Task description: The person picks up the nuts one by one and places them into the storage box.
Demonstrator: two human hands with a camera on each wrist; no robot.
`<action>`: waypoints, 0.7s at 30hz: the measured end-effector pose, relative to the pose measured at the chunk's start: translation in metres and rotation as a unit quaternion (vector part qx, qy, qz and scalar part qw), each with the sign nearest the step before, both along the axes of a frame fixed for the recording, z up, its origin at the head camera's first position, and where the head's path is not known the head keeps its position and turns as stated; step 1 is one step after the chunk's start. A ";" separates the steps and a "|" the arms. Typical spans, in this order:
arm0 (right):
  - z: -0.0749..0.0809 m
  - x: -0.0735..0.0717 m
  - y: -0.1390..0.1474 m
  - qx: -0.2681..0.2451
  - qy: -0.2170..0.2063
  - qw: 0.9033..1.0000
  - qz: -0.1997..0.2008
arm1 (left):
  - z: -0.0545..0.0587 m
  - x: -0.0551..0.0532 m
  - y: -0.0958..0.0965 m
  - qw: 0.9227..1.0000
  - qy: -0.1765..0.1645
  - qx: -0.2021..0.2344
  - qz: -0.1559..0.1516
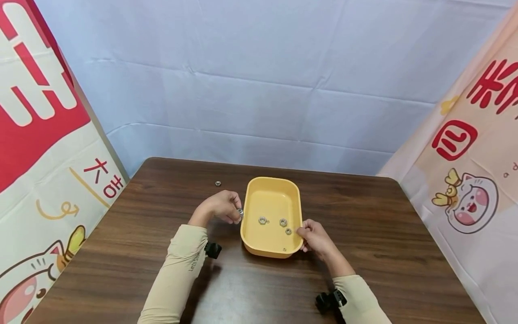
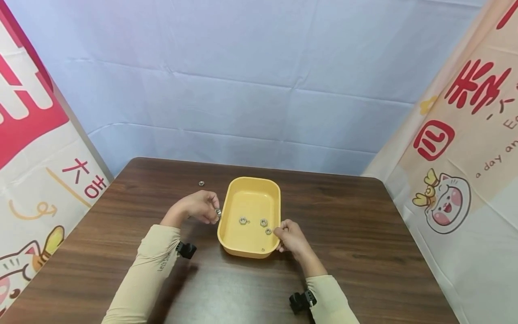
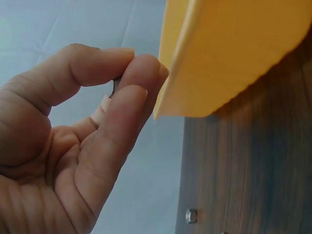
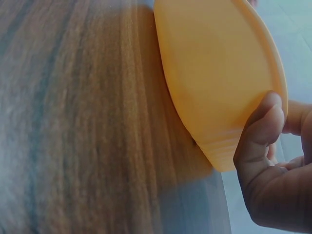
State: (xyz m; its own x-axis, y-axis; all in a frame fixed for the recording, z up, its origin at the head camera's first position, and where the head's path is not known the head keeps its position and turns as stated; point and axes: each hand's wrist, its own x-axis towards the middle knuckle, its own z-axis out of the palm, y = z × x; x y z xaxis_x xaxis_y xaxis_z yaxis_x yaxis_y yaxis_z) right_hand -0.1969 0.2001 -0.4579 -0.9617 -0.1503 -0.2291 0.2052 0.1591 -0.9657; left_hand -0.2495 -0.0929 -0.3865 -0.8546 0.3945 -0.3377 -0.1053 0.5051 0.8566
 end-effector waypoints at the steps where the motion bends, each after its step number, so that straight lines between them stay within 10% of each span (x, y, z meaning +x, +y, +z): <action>1: 0.000 0.000 0.000 0.000 0.000 1.000 0.000 | 0.000 0.000 0.002 1.000 0.000 -0.002 0.001; 21: 0.003 -0.003 0.001 0.025 0.004 1.000 0.007 | 0.004 -0.006 0.024 1.000 -0.006 -0.001 -0.008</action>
State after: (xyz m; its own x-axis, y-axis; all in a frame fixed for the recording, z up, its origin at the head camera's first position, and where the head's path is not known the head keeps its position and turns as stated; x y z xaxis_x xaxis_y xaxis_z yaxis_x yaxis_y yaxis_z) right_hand -0.2002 0.2009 -0.4546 -0.9615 -0.1517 -0.2292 0.1954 0.2089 -0.9582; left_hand -0.2551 -0.0689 -0.3829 -0.8444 0.4072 -0.3482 -0.1072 0.5083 0.8545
